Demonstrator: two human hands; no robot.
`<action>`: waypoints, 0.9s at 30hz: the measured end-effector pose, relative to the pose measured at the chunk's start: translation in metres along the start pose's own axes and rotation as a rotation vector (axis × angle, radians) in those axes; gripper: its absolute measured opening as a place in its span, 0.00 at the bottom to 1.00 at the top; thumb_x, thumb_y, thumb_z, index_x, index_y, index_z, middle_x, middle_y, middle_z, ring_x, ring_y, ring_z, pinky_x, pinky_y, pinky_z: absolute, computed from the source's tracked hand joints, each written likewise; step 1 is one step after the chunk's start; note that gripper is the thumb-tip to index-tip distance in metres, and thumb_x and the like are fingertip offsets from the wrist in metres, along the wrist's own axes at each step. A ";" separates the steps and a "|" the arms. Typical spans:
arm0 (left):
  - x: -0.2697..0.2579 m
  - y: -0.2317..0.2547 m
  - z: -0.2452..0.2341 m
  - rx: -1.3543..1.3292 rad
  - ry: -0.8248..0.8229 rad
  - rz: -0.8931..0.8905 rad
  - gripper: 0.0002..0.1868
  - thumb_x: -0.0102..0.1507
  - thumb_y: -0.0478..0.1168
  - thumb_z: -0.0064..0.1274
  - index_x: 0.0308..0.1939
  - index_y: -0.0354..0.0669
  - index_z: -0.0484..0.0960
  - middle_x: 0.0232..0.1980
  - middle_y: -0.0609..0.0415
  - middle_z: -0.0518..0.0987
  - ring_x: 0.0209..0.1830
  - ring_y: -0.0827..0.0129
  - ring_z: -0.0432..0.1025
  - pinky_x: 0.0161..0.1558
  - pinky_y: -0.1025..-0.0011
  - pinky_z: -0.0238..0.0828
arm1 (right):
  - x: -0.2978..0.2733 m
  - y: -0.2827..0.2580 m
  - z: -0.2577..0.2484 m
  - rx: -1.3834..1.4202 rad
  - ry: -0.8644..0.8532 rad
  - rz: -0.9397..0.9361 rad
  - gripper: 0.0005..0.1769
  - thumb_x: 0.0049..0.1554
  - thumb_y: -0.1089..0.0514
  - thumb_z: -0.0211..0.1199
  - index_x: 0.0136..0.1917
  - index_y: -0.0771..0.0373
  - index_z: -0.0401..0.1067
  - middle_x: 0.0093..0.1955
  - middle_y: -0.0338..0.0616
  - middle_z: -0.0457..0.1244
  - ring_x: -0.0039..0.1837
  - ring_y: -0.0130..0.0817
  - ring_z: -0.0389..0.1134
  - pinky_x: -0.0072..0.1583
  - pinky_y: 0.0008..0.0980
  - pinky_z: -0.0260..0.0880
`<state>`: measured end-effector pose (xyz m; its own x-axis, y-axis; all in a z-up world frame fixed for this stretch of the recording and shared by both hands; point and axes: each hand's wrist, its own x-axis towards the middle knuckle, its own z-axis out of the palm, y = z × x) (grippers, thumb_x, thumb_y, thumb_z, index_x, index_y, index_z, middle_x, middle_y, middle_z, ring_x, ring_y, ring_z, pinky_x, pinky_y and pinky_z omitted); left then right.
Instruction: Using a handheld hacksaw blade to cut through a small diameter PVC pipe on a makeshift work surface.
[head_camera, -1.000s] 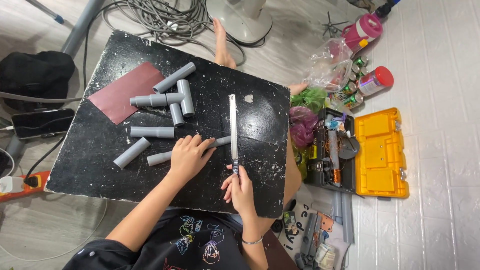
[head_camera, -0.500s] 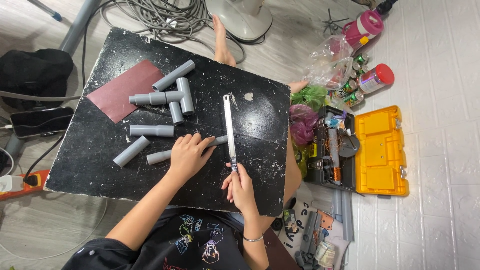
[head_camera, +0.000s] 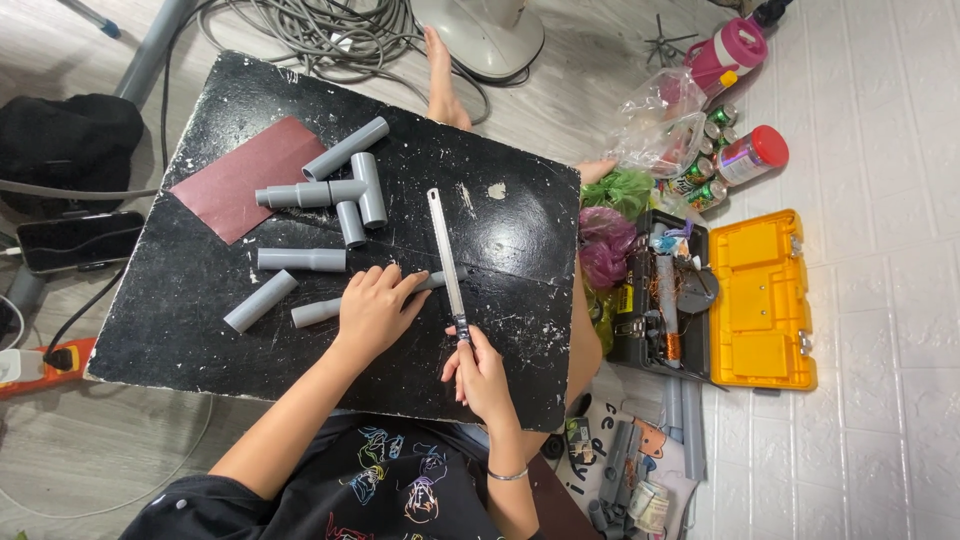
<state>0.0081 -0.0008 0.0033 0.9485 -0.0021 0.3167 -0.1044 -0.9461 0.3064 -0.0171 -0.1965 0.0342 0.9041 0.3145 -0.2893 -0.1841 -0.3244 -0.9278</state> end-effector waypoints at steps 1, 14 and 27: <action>0.000 0.000 0.000 0.000 0.000 0.001 0.13 0.60 0.50 0.56 0.48 0.58 0.84 0.26 0.59 0.73 0.26 0.70 0.68 0.35 0.74 0.64 | 0.000 -0.001 0.000 0.000 0.001 0.000 0.17 0.62 0.63 0.41 0.59 0.70 0.66 0.26 0.51 0.64 0.19 0.27 0.59 0.20 0.20 0.60; 0.002 0.003 -0.009 -0.012 -0.008 -0.024 0.13 0.61 0.51 0.56 0.48 0.58 0.85 0.26 0.59 0.74 0.26 0.71 0.68 0.36 0.75 0.62 | -0.005 -0.033 0.017 -0.541 0.045 0.104 0.21 0.65 0.54 0.38 0.61 0.71 0.64 0.53 0.61 0.68 0.52 0.49 0.73 0.50 0.40 0.76; 0.002 0.002 -0.005 -0.019 0.011 -0.019 0.13 0.61 0.52 0.56 0.47 0.59 0.86 0.26 0.59 0.74 0.27 0.71 0.68 0.36 0.75 0.63 | -0.004 -0.037 0.017 -0.533 0.053 0.129 0.25 0.66 0.53 0.39 0.67 0.73 0.60 0.58 0.61 0.66 0.60 0.52 0.69 0.57 0.46 0.74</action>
<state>0.0084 -0.0007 0.0087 0.9472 0.0195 0.3202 -0.0920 -0.9396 0.3295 -0.0205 -0.1710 0.0654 0.9077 0.2013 -0.3681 -0.0867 -0.7684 -0.6341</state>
